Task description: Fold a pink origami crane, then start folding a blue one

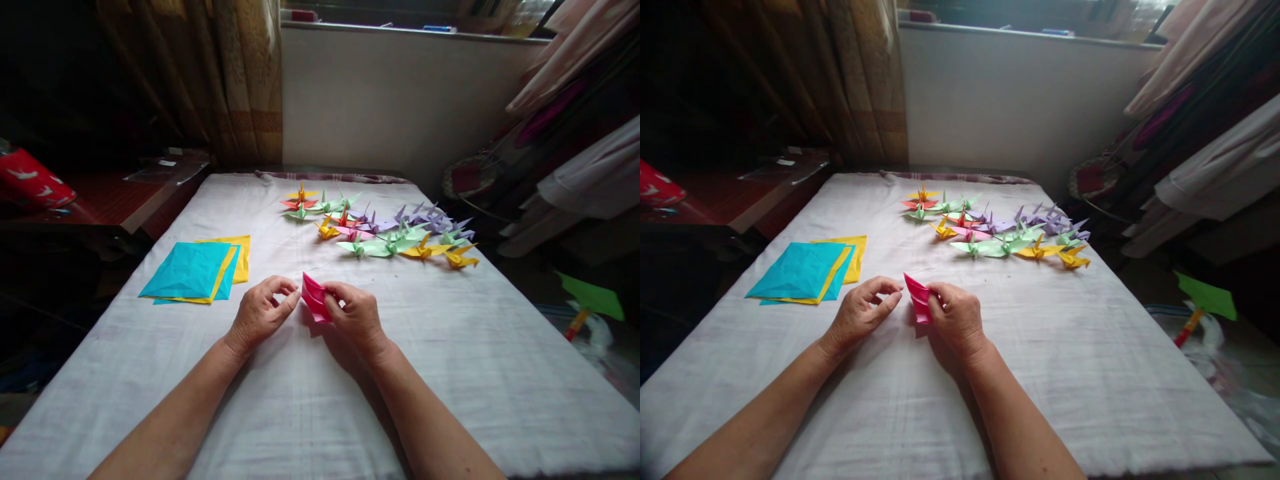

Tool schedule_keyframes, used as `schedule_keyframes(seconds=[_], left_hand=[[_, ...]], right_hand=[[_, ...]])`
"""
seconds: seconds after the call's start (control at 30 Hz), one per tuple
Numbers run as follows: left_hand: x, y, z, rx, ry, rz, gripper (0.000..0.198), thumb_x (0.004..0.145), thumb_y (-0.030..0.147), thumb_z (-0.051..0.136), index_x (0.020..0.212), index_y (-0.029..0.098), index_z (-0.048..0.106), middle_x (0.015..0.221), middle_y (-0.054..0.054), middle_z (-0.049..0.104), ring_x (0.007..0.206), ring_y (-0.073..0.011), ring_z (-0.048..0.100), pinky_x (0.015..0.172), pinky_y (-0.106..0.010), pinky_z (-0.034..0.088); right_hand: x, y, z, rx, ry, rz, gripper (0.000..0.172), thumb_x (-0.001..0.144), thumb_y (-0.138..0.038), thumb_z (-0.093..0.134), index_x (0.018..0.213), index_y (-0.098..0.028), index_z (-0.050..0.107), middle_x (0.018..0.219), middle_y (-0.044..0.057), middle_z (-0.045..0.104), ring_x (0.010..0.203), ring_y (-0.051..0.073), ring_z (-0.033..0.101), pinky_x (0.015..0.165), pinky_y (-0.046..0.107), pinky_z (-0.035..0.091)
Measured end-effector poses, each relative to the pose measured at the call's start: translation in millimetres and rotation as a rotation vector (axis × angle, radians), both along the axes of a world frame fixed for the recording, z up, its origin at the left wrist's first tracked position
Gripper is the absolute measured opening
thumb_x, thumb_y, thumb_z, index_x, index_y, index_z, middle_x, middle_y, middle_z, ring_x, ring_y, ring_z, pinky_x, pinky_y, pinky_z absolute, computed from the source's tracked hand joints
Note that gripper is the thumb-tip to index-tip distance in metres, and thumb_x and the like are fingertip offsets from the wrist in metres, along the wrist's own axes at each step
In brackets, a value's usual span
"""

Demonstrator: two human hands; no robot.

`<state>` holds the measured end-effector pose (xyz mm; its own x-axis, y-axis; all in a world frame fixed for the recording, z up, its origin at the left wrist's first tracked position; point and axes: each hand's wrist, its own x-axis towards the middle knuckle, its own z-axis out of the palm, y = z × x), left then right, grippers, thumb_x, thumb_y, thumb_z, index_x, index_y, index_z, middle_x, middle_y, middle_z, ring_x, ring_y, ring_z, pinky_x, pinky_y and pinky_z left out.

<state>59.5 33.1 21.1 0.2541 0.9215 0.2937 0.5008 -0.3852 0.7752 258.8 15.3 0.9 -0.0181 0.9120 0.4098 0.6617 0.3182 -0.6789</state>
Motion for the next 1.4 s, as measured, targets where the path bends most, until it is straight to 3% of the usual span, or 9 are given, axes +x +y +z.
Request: schedule_keyframes(seconds=[0.13,0.2,0.4,0.57,0.87,1.07,1.17,1.27,1.4], left_hand=[[-4.9,6.6,-10.6,-0.040,0.030,-0.019,0.049,0.084,0.046,0.062,0.125,0.020,0.062,0.130,-0.010,0.066,0.116,-0.0256,0.063,0.096,-0.038,0.052],[-5.9,9.4,-15.2,-0.063,0.040,-0.079,0.044,0.088,0.044,0.057,0.124,0.020,0.064,0.129,-0.009,0.067,0.119,-0.0258,0.062,0.103,-0.040,0.047],[-5.7,12.9,-16.5,-0.071,0.100,-0.156,0.024,0.089,0.036,0.054,0.099,0.024,0.073,0.105,-0.004,0.075,0.101,-0.0231,0.067,0.100,-0.040,0.047],[-8.0,8.1,-11.5,-0.085,0.269,-0.267,0.027,0.082,0.034,0.067,0.108,0.029,0.068,0.112,0.001,0.073,0.110,-0.0240,0.063,0.118,-0.054,0.020],[-10.8,15.7,-23.4,0.153,0.279,-0.142,0.009,0.087,0.025,0.060,0.095,0.025,0.064,0.094,0.001,0.073,0.093,-0.0194,0.066,0.112,-0.048,0.031],[0.6,12.4,-27.6,0.310,0.338,0.094,0.018,0.085,0.026,0.063,0.102,0.020,0.061,0.102,-0.007,0.070,0.100,-0.0255,0.062,0.092,-0.039,0.048],[4.4,0.2,-19.4,0.246,0.352,0.069,0.008,0.090,0.027,0.057,0.094,0.023,0.062,0.092,-0.004,0.071,0.089,-0.0224,0.065,0.083,-0.034,0.050],[4.6,-12.1,-8.2,0.118,0.364,0.022,0.019,0.094,0.036,0.052,0.103,0.024,0.063,0.095,-0.003,0.072,0.088,-0.0210,0.066,0.079,-0.031,0.049],[5.4,-22.8,3.2,0.002,0.469,0.098,0.024,0.093,0.041,0.052,0.103,0.023,0.064,0.087,-0.002,0.071,0.083,-0.0212,0.066,0.074,-0.030,0.047]], right_hand=[[2.0,2.8,-0.8,-0.087,0.077,0.030,0.024,0.084,-0.024,0.053,0.091,-0.025,0.075,0.085,0.001,0.078,0.069,0.016,0.069,0.067,0.025,0.052],[2.1,3.5,-1.4,-0.125,0.104,0.049,0.025,0.083,-0.024,0.053,0.095,-0.024,0.075,0.085,0.001,0.077,0.068,0.016,0.069,0.066,0.025,0.051],[3.1,6.9,-7.4,-0.231,0.197,0.037,0.027,0.081,-0.027,0.056,0.103,-0.023,0.070,0.077,0.000,0.075,0.066,0.015,0.068,0.062,0.023,0.051],[0.3,6.9,-10.2,-0.221,0.194,0.002,0.022,0.082,-0.030,0.055,0.099,-0.022,0.067,0.074,0.000,0.074,0.064,0.016,0.068,0.061,0.024,0.050],[-18.8,-8.4,-5.9,-0.145,0.169,-0.007,0.028,0.082,-0.027,0.056,0.109,-0.023,0.064,0.078,-0.001,0.076,0.066,0.015,0.070,0.065,0.023,0.050],[-20.0,-10.8,-6.5,-0.121,0.094,0.006,0.022,0.087,-0.025,0.054,0.090,-0.023,0.075,0.079,0.000,0.077,0.065,0.014,0.069,0.063,0.022,0.048],[-19.5,-10.6,-6.9,-0.090,0.025,-0.014,0.023,0.088,-0.023,0.055,0.095,-0.025,0.077,0.088,0.002,0.079,0.072,0.016,0.072,0.067,0.023,0.049],[-19.6,-12.3,-6.5,-0.050,-0.022,0.011,0.022,0.091,-0.024,0.057,0.100,-0.027,0.077,0.096,0.003,0.079,0.081,0.019,0.073,0.073,0.025,0.052],[-22.5,-18.8,-5.3,-0.012,-0.058,0.082,0.022,0.092,-0.023,0.058,0.104,-0.029,0.076,0.099,0.002,0.078,0.085,0.019,0.073,0.077,0.026,0.053]])
